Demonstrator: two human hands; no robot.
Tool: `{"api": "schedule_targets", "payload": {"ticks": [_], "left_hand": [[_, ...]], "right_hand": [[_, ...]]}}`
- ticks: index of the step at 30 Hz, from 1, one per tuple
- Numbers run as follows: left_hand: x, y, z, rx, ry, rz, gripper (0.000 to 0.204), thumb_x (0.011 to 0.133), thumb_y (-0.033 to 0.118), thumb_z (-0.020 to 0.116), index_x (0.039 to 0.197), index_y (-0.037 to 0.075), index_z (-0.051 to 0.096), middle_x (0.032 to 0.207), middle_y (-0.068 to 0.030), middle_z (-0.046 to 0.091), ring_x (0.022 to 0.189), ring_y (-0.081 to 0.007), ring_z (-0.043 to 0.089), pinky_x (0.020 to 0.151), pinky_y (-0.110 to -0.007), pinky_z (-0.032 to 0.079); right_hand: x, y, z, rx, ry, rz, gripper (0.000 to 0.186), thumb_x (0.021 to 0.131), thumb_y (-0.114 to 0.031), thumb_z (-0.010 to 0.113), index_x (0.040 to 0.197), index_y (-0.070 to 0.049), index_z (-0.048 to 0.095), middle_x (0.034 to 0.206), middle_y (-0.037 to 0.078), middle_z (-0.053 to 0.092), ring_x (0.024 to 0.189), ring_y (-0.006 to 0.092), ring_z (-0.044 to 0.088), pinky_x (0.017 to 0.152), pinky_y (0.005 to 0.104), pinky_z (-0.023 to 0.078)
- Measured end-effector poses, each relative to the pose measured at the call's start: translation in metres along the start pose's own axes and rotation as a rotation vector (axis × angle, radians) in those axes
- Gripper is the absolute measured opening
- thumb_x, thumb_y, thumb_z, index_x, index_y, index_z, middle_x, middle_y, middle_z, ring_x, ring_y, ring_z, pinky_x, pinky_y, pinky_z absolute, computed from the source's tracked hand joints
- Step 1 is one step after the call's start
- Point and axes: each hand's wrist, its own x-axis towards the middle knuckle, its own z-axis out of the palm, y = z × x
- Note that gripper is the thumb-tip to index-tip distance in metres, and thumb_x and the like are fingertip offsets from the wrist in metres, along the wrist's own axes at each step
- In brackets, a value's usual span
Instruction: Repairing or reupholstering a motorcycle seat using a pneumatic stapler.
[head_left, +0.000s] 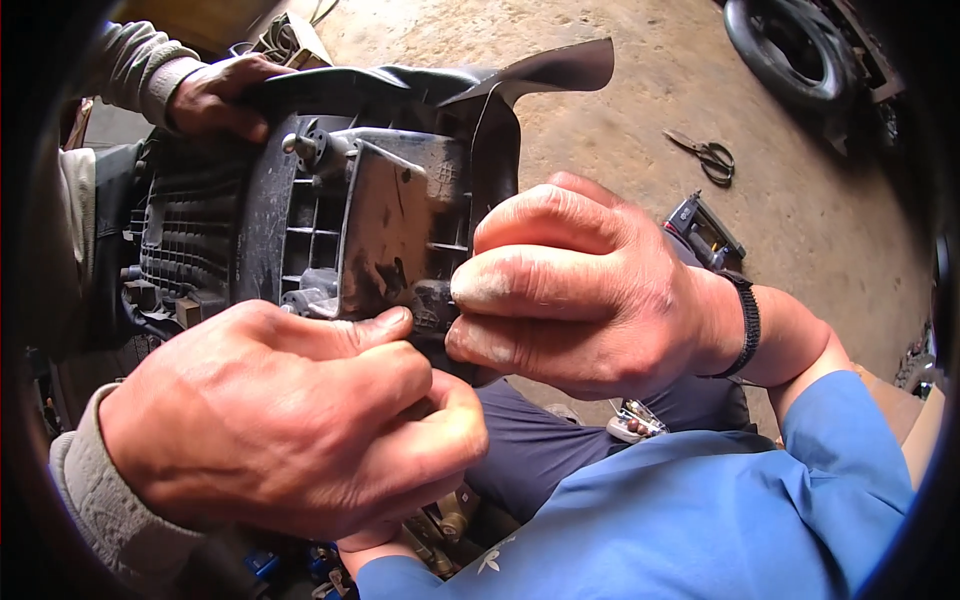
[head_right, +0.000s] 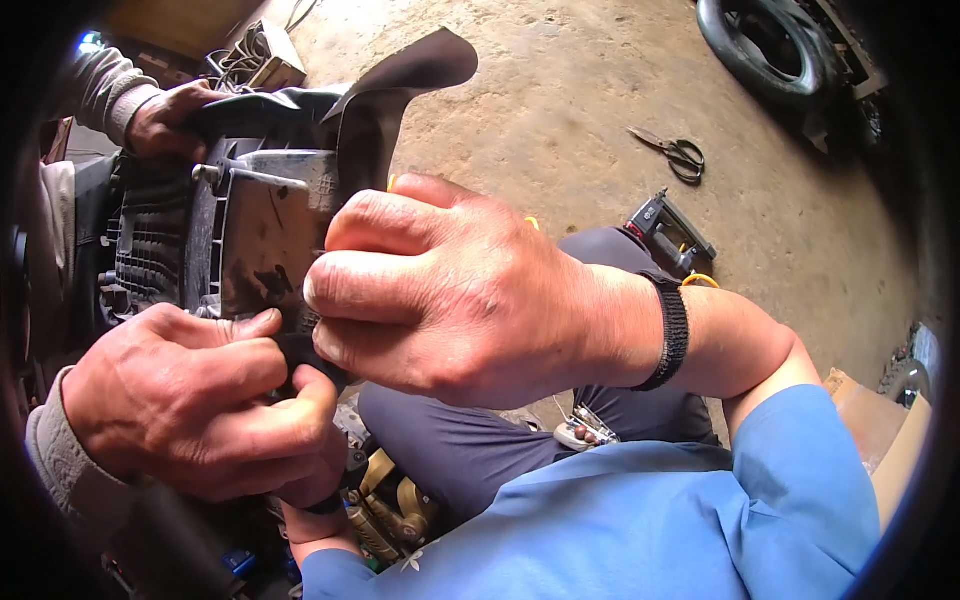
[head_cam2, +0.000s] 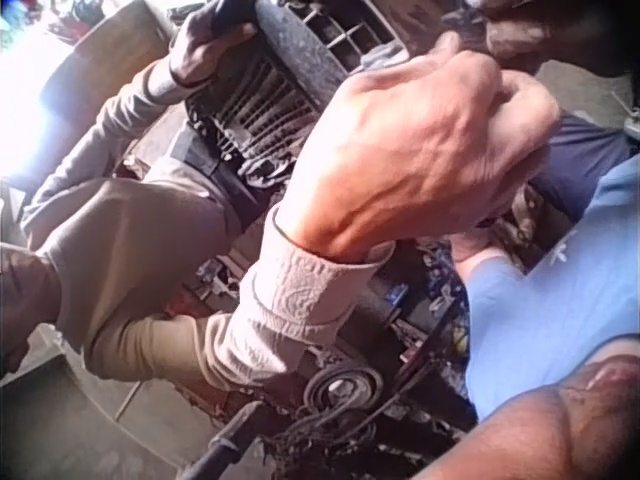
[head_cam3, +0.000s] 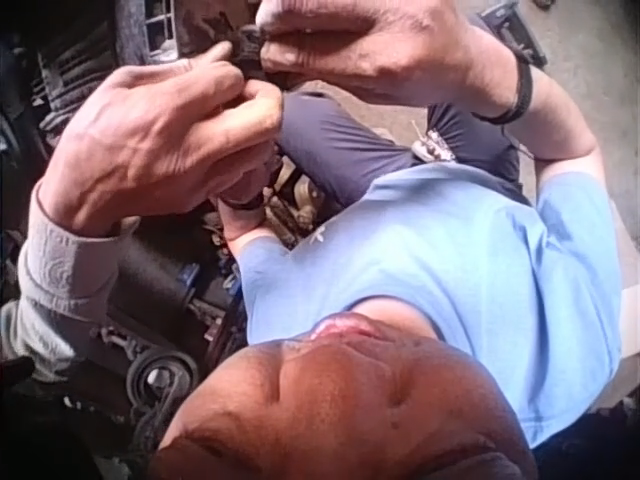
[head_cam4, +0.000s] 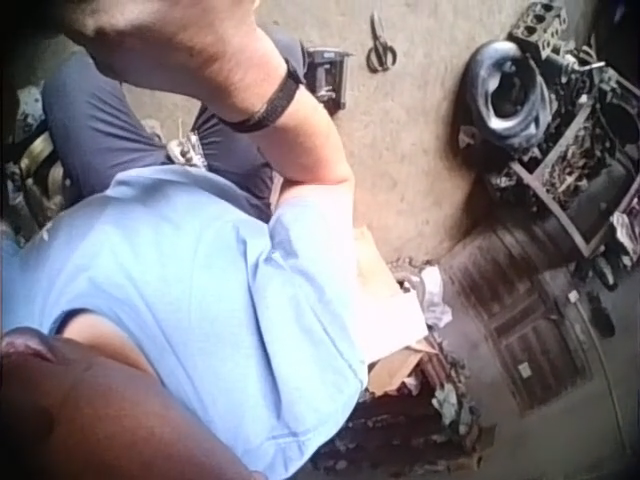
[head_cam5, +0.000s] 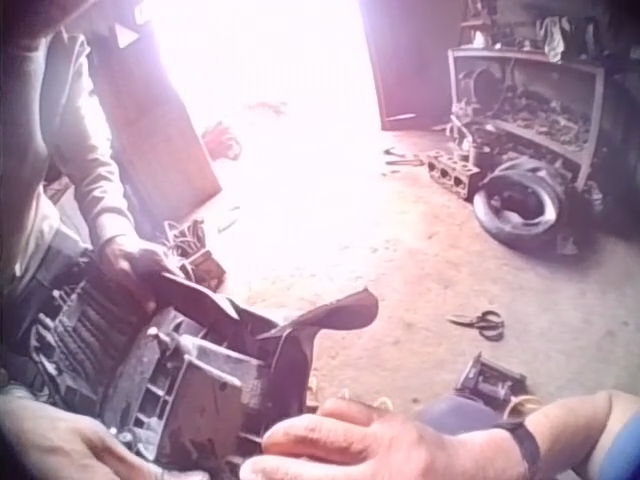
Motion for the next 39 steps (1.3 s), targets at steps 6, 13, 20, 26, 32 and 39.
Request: {"api": "schedule_targets", "payload": {"ticks": [6, 13, 20, 26, 32, 39], "left_hand": [[-0.004, 0.007, 0.015, -0.274, 0.105, -0.075, 0.017, 0.094, 0.009, 0.078, 0.096, 0.010, 0.062, 0.098, -0.0010, 0.054, 0.079, -0.0170, 0.059, 0.075, -0.031, 0.059], [0.002, 0.024, 0.008, -0.164, 0.090, -0.196, 0.017, 0.089, 0.016, 0.077, 0.086, 0.007, 0.063, 0.084, -0.0030, 0.052, 0.075, -0.0196, 0.061, 0.081, -0.036, 0.062], [0.014, 0.039, 0.004, 0.085, 0.068, -0.396, 0.016, 0.080, 0.010, 0.078, 0.075, 0.011, 0.063, 0.073, -0.0024, 0.051, 0.070, -0.0230, 0.063, 0.090, -0.042, 0.064], [0.016, 0.037, 0.003, 0.109, 0.046, -0.399, 0.016, 0.081, 0.011, 0.078, 0.077, 0.010, 0.063, 0.076, -0.0030, 0.053, 0.072, -0.0235, 0.064, 0.088, -0.041, 0.064], [0.019, 0.029, 0.002, 0.070, 0.055, -0.376, 0.014, 0.082, 0.012, 0.078, 0.079, 0.009, 0.064, 0.078, -0.0034, 0.054, 0.073, -0.0236, 0.065, 0.086, -0.040, 0.064], [0.020, 0.020, -0.002, -0.024, 0.045, -0.354, 0.014, 0.082, 0.012, 0.077, 0.082, 0.008, 0.064, 0.080, -0.0039, 0.056, 0.075, -0.0237, 0.067, 0.082, -0.040, 0.063]], "right_hand": [[-0.004, 0.005, 0.008, -0.005, 0.016, -0.038, 0.032, 0.067, -0.014, 0.092, 0.098, -0.007, 0.086, 0.108, 0.009, 0.075, 0.095, 0.0299, 0.072, 0.070, 0.0377, 0.052], [-0.003, 0.006, 0.010, -0.003, 0.081, -0.036, 0.031, 0.067, -0.014, 0.092, 0.097, -0.008, 0.086, 0.107, 0.008, 0.075, 0.093, 0.0299, 0.072, 0.068, 0.0373, 0.049], [-0.003, 0.006, 0.010, -0.017, 0.077, -0.031, 0.032, 0.064, -0.015, 0.089, 0.095, -0.009, 0.085, 0.105, 0.008, 0.074, 0.093, 0.0291, 0.072, 0.068, 0.0370, 0.048], [-0.003, 0.007, 0.011, -0.011, 0.106, -0.024, 0.031, 0.065, -0.017, 0.089, 0.095, -0.010, 0.084, 0.105, 0.006, 0.074, 0.094, 0.0283, 0.072, 0.068, 0.0370, 0.048], [-0.004, 0.008, 0.007, -0.004, 0.074, -0.010, 0.027, 0.068, -0.015, 0.091, 0.094, -0.010, 0.085, 0.106, 0.006, 0.074, 0.094, 0.0278, 0.072, 0.069, 0.0370, 0.048], [-0.009, 0.015, 0.013, 0.022, 0.128, -0.018, 0.029, 0.067, -0.014, 0.092, 0.095, -0.011, 0.085, 0.106, 0.006, 0.074, 0.095, 0.0280, 0.072, 0.070, 0.0374, 0.049]]}}
